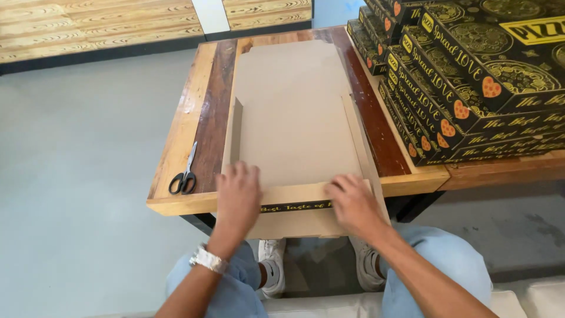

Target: The person repeatedly folds flat cardboard pizza boxes into their final shape by folding side flaps and closing the lid. They then place each assembled box onto a growing stack on the right side of the wooden table. The process is repeated multiple times throughout the clip.

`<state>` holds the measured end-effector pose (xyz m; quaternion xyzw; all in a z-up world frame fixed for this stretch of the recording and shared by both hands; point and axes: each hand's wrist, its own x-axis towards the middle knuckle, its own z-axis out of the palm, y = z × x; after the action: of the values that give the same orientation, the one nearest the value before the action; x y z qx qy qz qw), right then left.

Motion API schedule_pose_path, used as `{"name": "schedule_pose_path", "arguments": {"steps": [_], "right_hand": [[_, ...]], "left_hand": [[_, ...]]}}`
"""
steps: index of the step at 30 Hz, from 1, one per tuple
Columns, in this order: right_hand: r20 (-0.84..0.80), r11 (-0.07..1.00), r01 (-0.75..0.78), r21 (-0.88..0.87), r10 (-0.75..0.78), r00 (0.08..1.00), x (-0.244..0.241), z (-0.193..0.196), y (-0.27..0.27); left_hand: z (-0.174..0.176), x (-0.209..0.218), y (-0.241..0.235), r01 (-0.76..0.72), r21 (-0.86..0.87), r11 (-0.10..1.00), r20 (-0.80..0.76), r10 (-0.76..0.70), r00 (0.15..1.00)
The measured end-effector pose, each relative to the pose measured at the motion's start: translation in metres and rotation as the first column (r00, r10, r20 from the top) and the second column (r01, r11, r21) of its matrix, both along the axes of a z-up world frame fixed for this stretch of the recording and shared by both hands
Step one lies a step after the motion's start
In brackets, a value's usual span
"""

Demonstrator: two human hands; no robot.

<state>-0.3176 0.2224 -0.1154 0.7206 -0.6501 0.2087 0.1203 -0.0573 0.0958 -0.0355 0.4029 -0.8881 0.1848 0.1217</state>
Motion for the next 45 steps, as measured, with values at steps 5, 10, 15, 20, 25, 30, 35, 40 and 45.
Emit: {"name": "schedule_pose_path", "arguments": {"steps": [5,10,15,20,25,30,35,40,45], "right_hand": [[-0.066,0.998,-0.011,0.065,0.015,0.998,0.035,0.042,0.002],[-0.05,0.979,-0.013,0.203,0.024,0.998,0.036,0.041,-0.003],[0.016,0.89,0.003,0.456,-0.012,1.0,0.043,0.07,0.014],[0.095,0.796,-0.02,0.605,-0.047,0.994,0.037,0.067,0.029],[0.475,0.562,-0.33,0.758,-0.129,0.871,0.006,0.09,0.021],[0.675,0.937,0.045,0.345,-0.282,0.682,-0.048,0.146,-0.046],[0.705,0.922,0.374,0.104,-0.333,0.626,-0.142,0.056,-0.135],[0.732,0.914,0.348,0.208,-0.381,0.564,-0.169,0.005,-0.164],[0.85,0.88,0.421,0.221,-0.385,0.359,-0.147,0.01,-0.16]], "left_hand": [[-0.037,-0.01,0.04,0.169,0.035,0.985,-0.038,-0.167,0.985],[-0.053,-0.01,0.033,0.173,0.184,0.968,-0.027,-0.171,0.985],[-0.049,-0.007,0.042,0.249,0.251,0.935,-0.08,-0.236,0.968],[-0.052,0.001,0.067,0.28,0.422,0.862,-0.061,-0.281,0.958],[-0.03,0.013,0.062,0.326,0.758,0.565,-0.172,-0.309,0.935],[0.057,-0.002,-0.031,0.35,0.642,0.682,-0.477,-0.002,0.879],[-0.019,-0.019,-0.164,0.04,0.462,0.886,-0.592,0.275,0.758],[-0.044,-0.031,-0.184,0.081,0.675,0.733,-0.575,0.454,0.68],[-0.046,-0.033,-0.182,0.328,0.661,0.675,-0.744,0.532,0.405]]}}
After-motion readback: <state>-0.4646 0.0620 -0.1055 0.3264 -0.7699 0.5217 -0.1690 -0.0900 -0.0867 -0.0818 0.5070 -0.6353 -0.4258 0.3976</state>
